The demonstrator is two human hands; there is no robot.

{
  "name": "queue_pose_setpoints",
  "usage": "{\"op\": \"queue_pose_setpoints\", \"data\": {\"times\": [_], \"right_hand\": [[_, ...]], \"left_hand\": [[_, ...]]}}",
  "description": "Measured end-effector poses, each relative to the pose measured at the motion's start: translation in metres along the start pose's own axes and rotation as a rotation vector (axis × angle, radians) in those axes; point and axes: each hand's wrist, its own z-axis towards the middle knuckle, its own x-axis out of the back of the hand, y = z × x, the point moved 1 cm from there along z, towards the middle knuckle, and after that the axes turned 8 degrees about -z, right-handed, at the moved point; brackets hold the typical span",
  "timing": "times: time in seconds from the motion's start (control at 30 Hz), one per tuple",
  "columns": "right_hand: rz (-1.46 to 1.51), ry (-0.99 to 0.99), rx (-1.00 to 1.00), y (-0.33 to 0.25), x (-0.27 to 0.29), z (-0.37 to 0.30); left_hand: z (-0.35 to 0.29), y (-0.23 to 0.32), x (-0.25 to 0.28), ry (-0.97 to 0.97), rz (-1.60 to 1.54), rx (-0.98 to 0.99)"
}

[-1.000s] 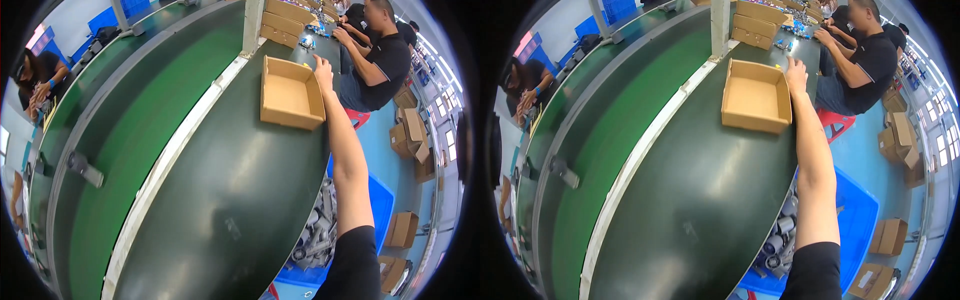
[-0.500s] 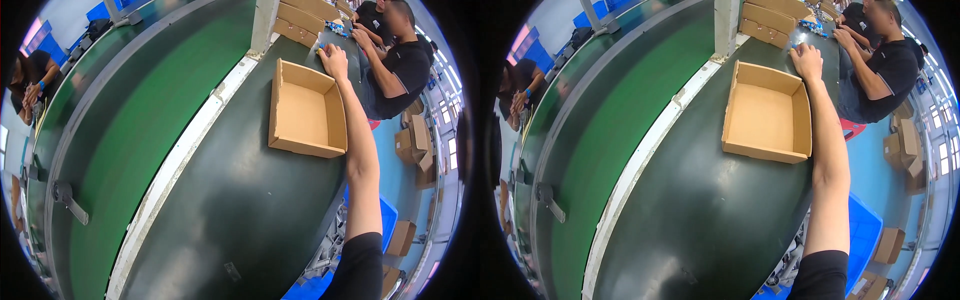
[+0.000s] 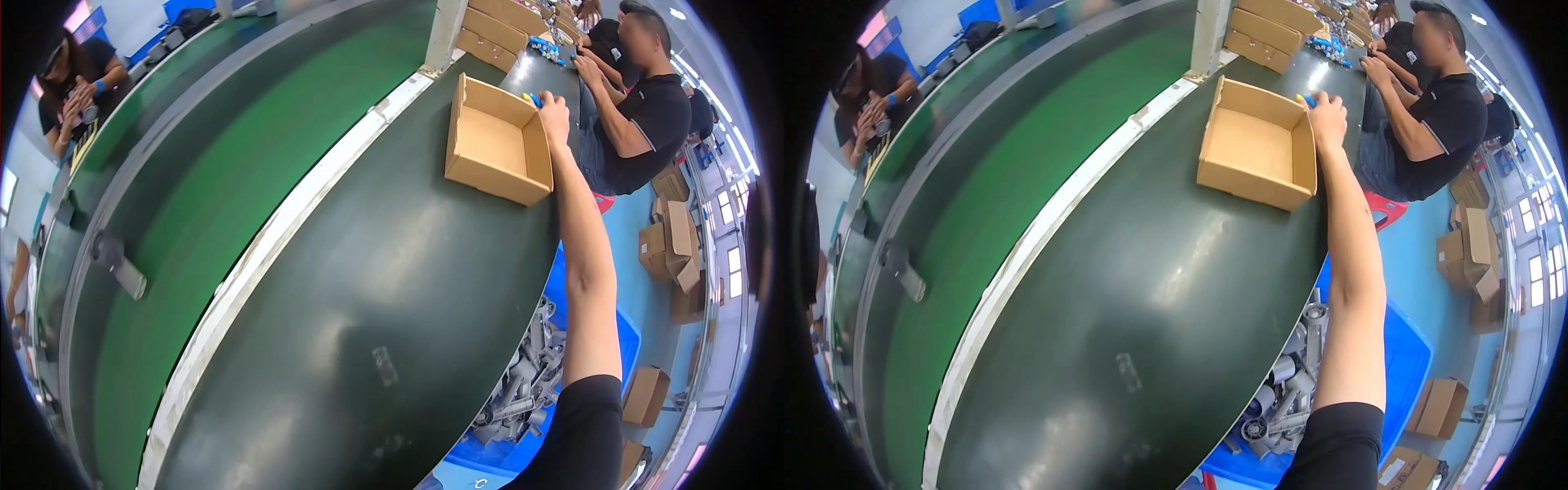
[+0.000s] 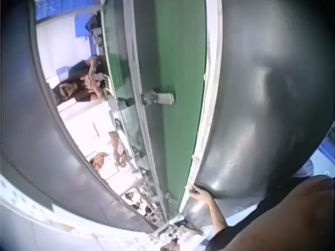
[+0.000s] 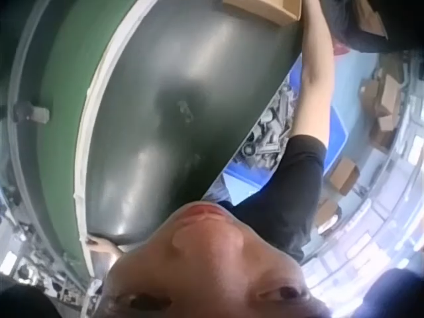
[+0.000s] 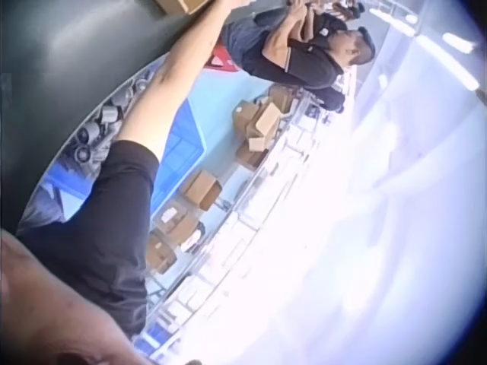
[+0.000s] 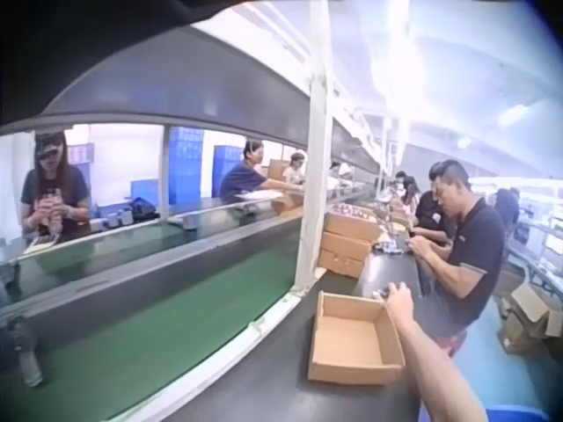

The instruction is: The person assembles small electronic fan components by hand, fitting batteries, circuit boards, and other plastic components into plastic fan housings.

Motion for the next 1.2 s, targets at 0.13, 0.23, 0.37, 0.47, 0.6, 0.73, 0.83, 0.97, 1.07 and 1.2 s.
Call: {"op": "queue_pose_setpoints", "data": {"times": [0.13,0.23,0.37,0.47,0.6,0.73,0.83,0.97,1.07,1.2], "right_hand": [[-0.059,0.005,-0.073,0.006,0.039,-0.067],[-0.049,0.058,-0.038,-0.01,0.098,-0.143],[0.061,0.211,0.131,-0.039,0.186,-0.264],[0.398,0.175,0.338,-0.105,0.256,-0.354],[0.683,-0.016,0.471,-0.22,0.349,-0.464],[0.839,-0.124,0.723,-0.26,0.399,-0.517],[0.804,-0.108,0.765,-0.273,0.4,-0.524],[1.085,-0.539,0.435,-0.277,0.393,-0.484],[1.322,-0.842,0.288,-0.287,0.413,-0.456],[1.211,-0.887,0.256,-0.294,0.39,-0.447]], "left_hand": [[0.022,-0.046,-0.005,-0.045,0.101,-0.06],[0.003,-0.01,-0.006,-0.047,-0.042,-0.238],[0.016,-0.04,-0.022,-0.002,-0.125,-0.244],[0.013,-0.023,-0.027,-0.004,-0.087,-0.361],[0.015,-0.025,-0.026,0.04,-0.043,-0.346],[0.003,-0.001,-0.021,0.005,-0.083,-0.313],[-0.001,-0.011,-0.027,0.084,-0.091,-0.291],[-0.007,-0.006,-0.024,0.061,-0.166,-0.249],[-0.009,-0.005,-0.022,0.064,-0.208,-0.244],[-0.008,-0.001,-0.02,0.076,-0.232,-0.24]]}}
